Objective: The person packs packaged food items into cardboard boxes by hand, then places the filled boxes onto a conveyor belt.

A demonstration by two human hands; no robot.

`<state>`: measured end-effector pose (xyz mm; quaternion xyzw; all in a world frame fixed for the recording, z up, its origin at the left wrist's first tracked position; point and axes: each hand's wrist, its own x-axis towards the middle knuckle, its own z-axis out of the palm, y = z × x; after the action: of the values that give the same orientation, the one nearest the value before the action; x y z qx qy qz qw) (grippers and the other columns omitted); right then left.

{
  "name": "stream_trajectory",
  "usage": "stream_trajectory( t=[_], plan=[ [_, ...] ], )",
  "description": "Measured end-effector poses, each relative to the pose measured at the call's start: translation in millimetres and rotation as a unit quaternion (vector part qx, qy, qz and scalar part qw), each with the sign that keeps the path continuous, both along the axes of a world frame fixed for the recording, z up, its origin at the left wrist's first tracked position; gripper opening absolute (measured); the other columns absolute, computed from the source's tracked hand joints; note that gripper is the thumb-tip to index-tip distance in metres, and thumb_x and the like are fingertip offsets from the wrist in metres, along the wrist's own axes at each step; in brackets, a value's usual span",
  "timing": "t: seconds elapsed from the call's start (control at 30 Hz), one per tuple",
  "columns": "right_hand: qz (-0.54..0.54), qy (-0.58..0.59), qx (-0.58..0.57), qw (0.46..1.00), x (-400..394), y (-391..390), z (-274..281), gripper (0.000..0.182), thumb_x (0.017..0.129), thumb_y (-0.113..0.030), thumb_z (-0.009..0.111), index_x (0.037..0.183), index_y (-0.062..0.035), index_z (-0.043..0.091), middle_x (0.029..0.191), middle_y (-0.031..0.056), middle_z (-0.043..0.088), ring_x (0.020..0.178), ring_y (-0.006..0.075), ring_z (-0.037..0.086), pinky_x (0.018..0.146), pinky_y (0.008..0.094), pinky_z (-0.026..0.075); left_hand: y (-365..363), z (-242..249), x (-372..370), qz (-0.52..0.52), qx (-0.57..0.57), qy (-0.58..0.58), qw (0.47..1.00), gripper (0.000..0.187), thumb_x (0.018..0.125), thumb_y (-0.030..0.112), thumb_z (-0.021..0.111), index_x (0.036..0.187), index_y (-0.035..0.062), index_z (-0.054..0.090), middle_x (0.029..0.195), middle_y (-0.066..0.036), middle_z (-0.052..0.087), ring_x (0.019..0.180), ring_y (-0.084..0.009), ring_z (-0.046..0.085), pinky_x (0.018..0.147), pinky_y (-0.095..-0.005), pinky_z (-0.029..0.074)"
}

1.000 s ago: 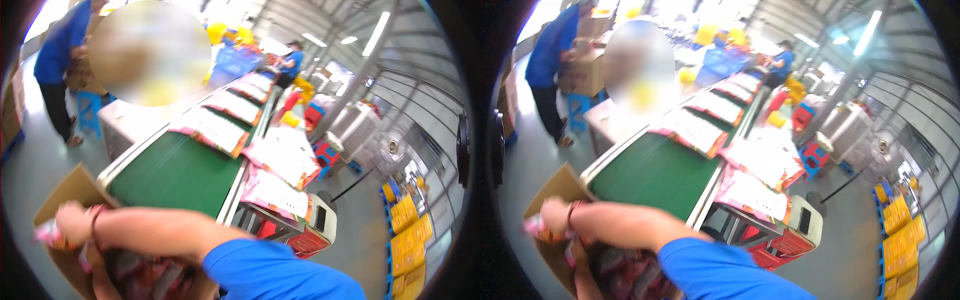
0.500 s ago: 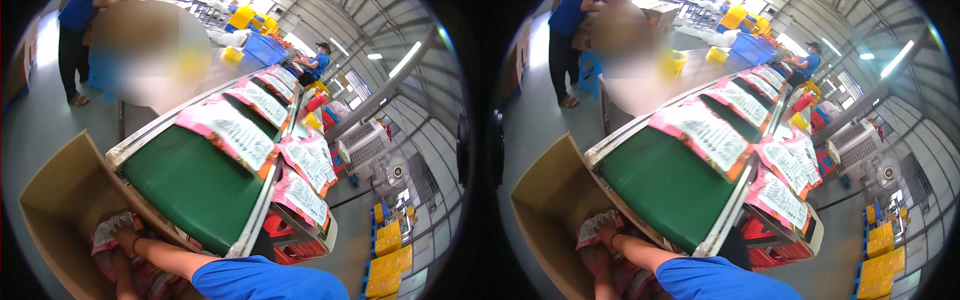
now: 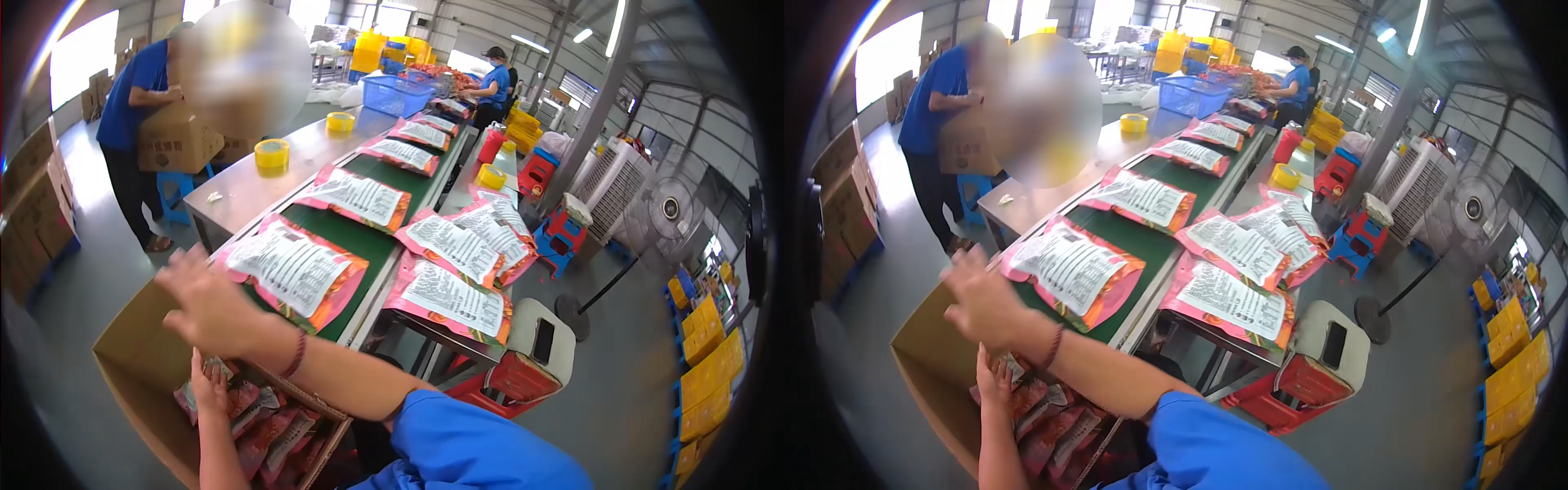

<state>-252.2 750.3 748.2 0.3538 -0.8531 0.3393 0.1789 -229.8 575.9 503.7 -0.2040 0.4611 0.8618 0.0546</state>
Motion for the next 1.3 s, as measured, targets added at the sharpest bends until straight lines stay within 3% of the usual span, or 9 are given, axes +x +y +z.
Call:
stream_trajectory(
  t=[0.23,0.47,0.63,0.77,0.97,1.03,1.1,1.17,1.3],
  plan=[
    [-0.202,0.127,0.106,0.965,8,135,-109,0.083,0.086,-0.05,0.06,0.15,-0.0137,0.022,0.152,0.0261,0.021,0.137,0.0513,0.02,0.108,0.0656,0.016,70,104,23,-0.093,0.091,0.081,0.988,0.111,0.08,0.064,0.064,0.153,0.0097,0.0,0.16,-0.014,-0.005,0.147,-0.0273,-0.01,0.113,-0.0562,0.003],
    [-0.108,0.057,0.14,0.983,65,138,-123,0.082,0.087,-0.049,0.059,0.151,-0.0146,0.022,0.151,0.0283,0.021,0.137,0.0523,0.021,0.11,0.0584,0.021,62,104,26,-0.136,0.074,0.057,0.986,0.074,0.088,0.053,0.061,0.142,0.0076,0.038,0.142,-0.014,0.045,0.126,-0.0271,0.048,0.101,-0.0536,0.039],
    [0.027,-0.068,-0.029,0.997,58,159,-106,0.08,0.09,-0.042,0.06,0.15,-0.007,0.02,0.147,0.0369,0.019,0.136,0.0527,0.023,0.113,0.0501,0.023,72,104,33,-0.081,0.122,0.144,0.979,0.047,0.094,0.03,0.061,0.132,0.0036,0.05,0.125,-0.014,0.06,0.113,-0.0255,0.06,0.096,-0.0402,0.049],
    [-0.221,0.118,0.131,0.959,-8,171,-63,0.095,0.081,-0.05,0.065,0.152,-0.0104,0.015,0.148,0.0354,0.018,0.132,0.0567,0.024,0.104,0.0657,0.024,70,117,55,-0.055,0.173,0.054,0.982,0.045,0.092,0.022,0.063,0.128,-0.0012,0.052,0.121,-0.016,0.062,0.105,-0.0283,0.064,0.092,-0.0421,0.053],
    [-0.312,-0.148,0.258,0.902,-50,149,-68,0.116,0.067,-0.062,0.071,0.154,-0.014,0.009,0.154,0.0287,0.011,0.14,0.0526,0.01,0.108,0.0686,0.011,36,97,75,-0.016,0.103,0.087,0.991,0.052,0.093,0.019,0.058,0.135,-0.0054,0.041,0.128,-0.021,0.056,0.112,-0.0334,0.06,0.096,-0.0467,0.05],
    [-0.349,-0.065,0.304,0.884,-52,142,-85,0.095,0.079,-0.043,0.066,0.152,-0.0079,0.016,0.15,0.0344,0.019,0.138,0.0532,0.018,0.108,0.0659,0.021,-2,83,74,0.03,0.024,0.069,0.997,0.056,0.091,0.018,0.059,0.138,-0.0042,0.038,0.132,-0.02,0.053,0.116,-0.0331,0.057,0.098,-0.0443,0.049],
    [-0.333,0.063,0.373,0.864,-67,143,-97,0.045,0.078,-0.023,0.063,0.118,-0.002,0.061,0.105,0.0278,0.064,0.095,0.0398,0.065,0.075,0.0488,0.055,-35,88,68,0.078,-0.011,0.108,0.991,0.061,0.086,0.011,0.065,0.14,-0.002,0.037,0.132,-0.017,0.053,0.116,-0.0308,0.057,0.096,-0.0412,0.05],
    [-0.176,0.116,0.41,0.887,-87,147,-81,0.022,0.08,-0.017,0.061,0.094,-0.003,0.068,0.076,0.0186,0.067,0.065,0.0331,0.067,0.063,0.0438,0.057,-62,107,58,0.171,-0.242,0.189,0.936,0.057,0.083,0.009,0.068,0.133,-0.0016,0.043,0.126,-0.014,0.057,0.115,-0.0245,0.057,0.095,-0.0361,0.049],
    [-0.047,-0.095,0.309,0.945,-92,132,9,0.033,0.086,-0.014,0.064,0.115,0.0003,0.06,0.105,0.0124,0.066,0.096,0.0198,0.063,0.088,0.0315,0.048,-124,101,29,0.113,-0.361,0.066,0.923,0.044,0.078,0.01,0.075,0.115,-0.0051,0.057,0.099,-0.011,0.068,0.085,-0.0189,0.067,0.076,-0.0305,0.055]
  ],
)
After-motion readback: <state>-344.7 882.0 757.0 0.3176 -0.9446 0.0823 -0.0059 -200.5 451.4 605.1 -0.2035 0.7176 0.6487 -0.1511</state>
